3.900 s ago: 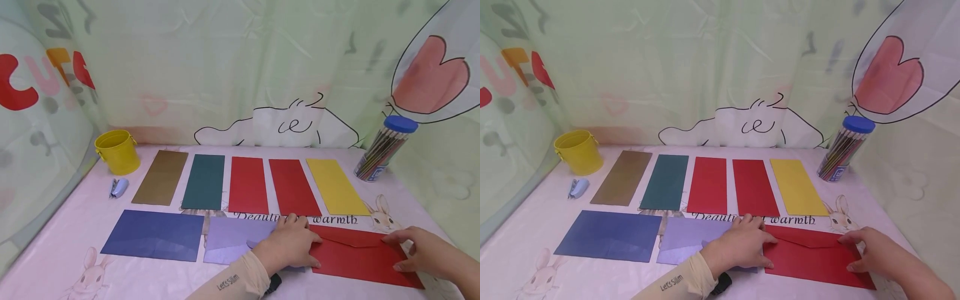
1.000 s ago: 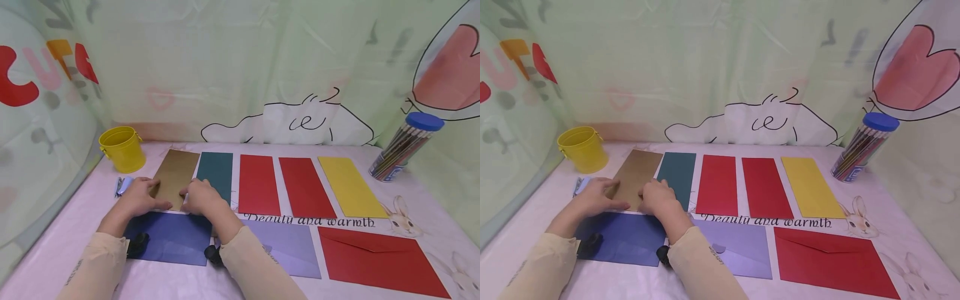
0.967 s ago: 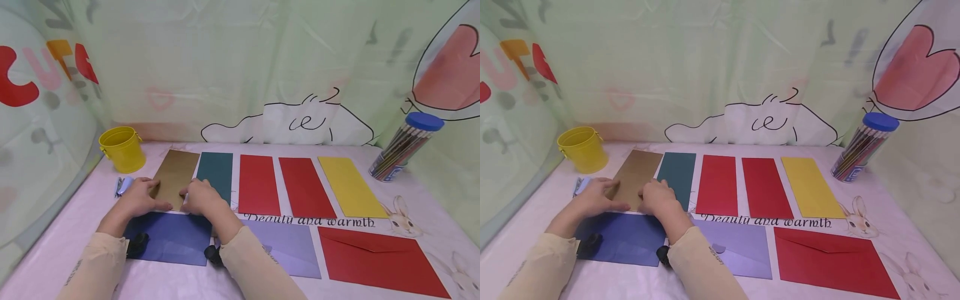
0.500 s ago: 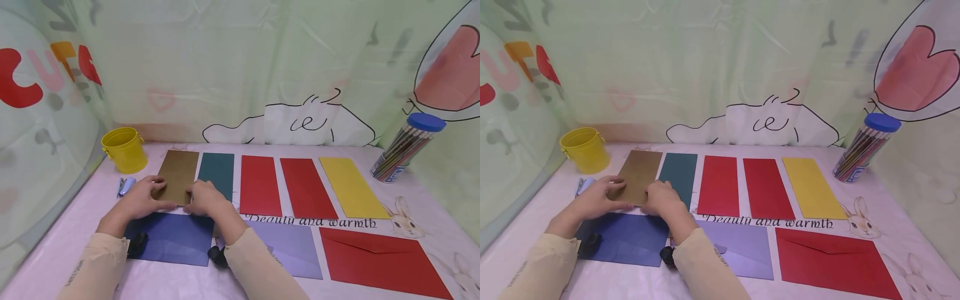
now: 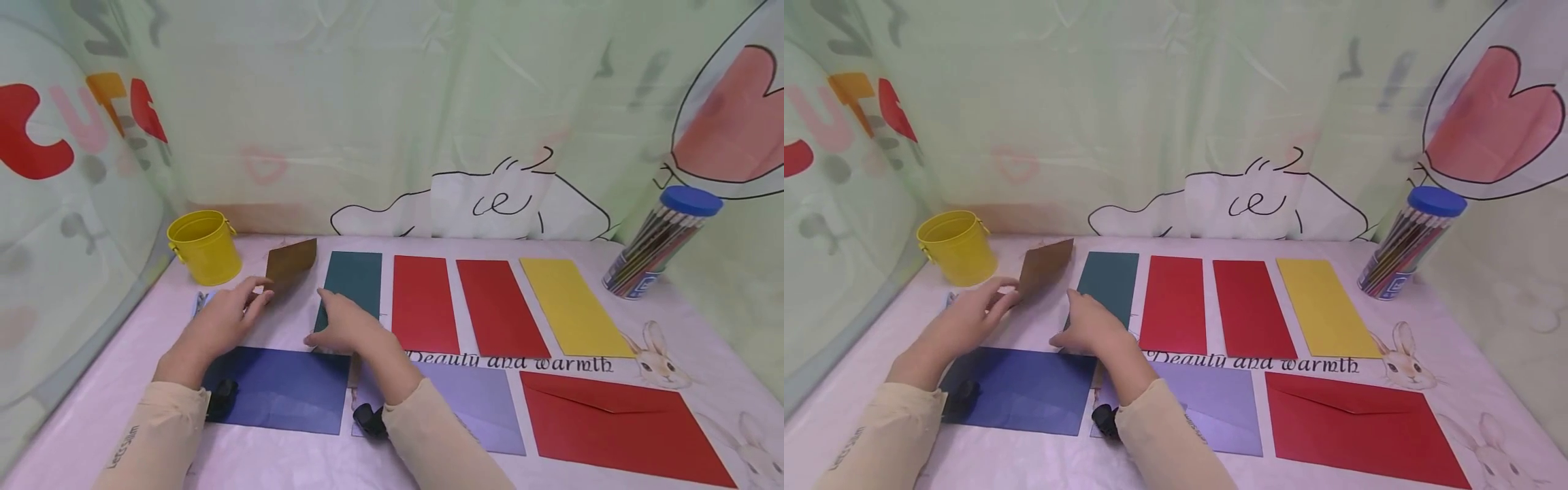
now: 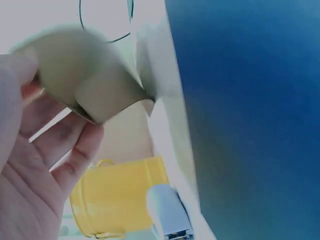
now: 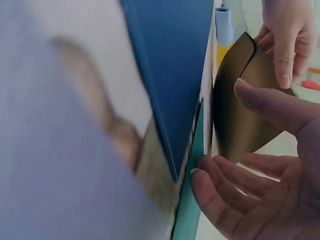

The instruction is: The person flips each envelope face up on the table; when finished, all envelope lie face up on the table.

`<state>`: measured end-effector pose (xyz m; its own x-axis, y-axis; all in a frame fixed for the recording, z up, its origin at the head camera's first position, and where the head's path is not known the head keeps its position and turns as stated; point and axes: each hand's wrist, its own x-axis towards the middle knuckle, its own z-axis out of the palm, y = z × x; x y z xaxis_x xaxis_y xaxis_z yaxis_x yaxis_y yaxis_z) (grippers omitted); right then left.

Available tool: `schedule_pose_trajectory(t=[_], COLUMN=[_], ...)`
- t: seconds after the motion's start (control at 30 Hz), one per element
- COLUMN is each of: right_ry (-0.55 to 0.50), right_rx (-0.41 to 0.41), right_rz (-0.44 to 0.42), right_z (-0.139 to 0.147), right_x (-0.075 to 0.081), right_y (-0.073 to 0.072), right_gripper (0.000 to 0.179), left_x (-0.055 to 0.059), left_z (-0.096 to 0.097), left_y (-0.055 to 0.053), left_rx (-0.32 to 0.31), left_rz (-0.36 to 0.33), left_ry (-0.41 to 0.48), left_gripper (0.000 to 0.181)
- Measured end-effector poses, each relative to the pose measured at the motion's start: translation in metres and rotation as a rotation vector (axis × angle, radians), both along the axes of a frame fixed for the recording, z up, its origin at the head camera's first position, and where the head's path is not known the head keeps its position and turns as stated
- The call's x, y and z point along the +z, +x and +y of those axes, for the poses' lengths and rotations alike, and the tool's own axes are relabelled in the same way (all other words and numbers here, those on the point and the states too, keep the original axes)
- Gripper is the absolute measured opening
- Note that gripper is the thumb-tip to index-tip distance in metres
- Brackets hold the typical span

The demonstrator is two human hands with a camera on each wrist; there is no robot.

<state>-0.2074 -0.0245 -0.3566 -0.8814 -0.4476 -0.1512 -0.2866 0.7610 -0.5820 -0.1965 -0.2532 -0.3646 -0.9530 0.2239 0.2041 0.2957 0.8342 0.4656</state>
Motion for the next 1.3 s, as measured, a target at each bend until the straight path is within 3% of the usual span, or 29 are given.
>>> schedule_pose_trajectory(t=[0.17,0.27,0.37,0.57,0.73,0.9,1.1,1.3], right_ry=[0.002,-0.007,-0.023,-0.055,-0.049,-0.035,-0.031,-0.059], right_rx=[0.036,0.048,0.050,0.014,-0.022,-0.053,-0.108,-0.151], right_rz=[-0.003,-0.011,-0.023,-0.049,-0.055,-0.074,-0.080,-0.087], right_z=[0.014,0.022,0.028,0.038,0.049,0.062,0.076,0.084], right_x=[0.005,0.008,0.010,0.011,0.009,0.007,0.007,0.007], right_y=[0.006,0.008,0.008,0.006,0.003,-0.003,-0.008,-0.011], right_gripper=[0.086,0.086,0.084,0.079,0.078,0.078,0.077,0.075], left_x=[0.006,0.008,0.009,0.008,0.004,-0.002,-0.006,-0.007], left_z=[0.000,-0.002,-0.003,-0.003,-0.004,-0.003,-0.003,0.000], left_y=[0.003,0.004,0.004,0.004,0.003,0.002,0.002,0.002], left_rx=[0.132,0.211,0.237,0.217,0.199,0.184,0.130,0.107], left_rz=[0.104,0.063,-0.030,-0.179,-0.255,-0.266,-0.219,-0.250], left_ry=[0.090,0.124,0.149,0.171,0.160,0.084,-0.020,-0.097], left_gripper=[0.066,0.061,0.058,0.065,0.067,0.067,0.059,0.058])
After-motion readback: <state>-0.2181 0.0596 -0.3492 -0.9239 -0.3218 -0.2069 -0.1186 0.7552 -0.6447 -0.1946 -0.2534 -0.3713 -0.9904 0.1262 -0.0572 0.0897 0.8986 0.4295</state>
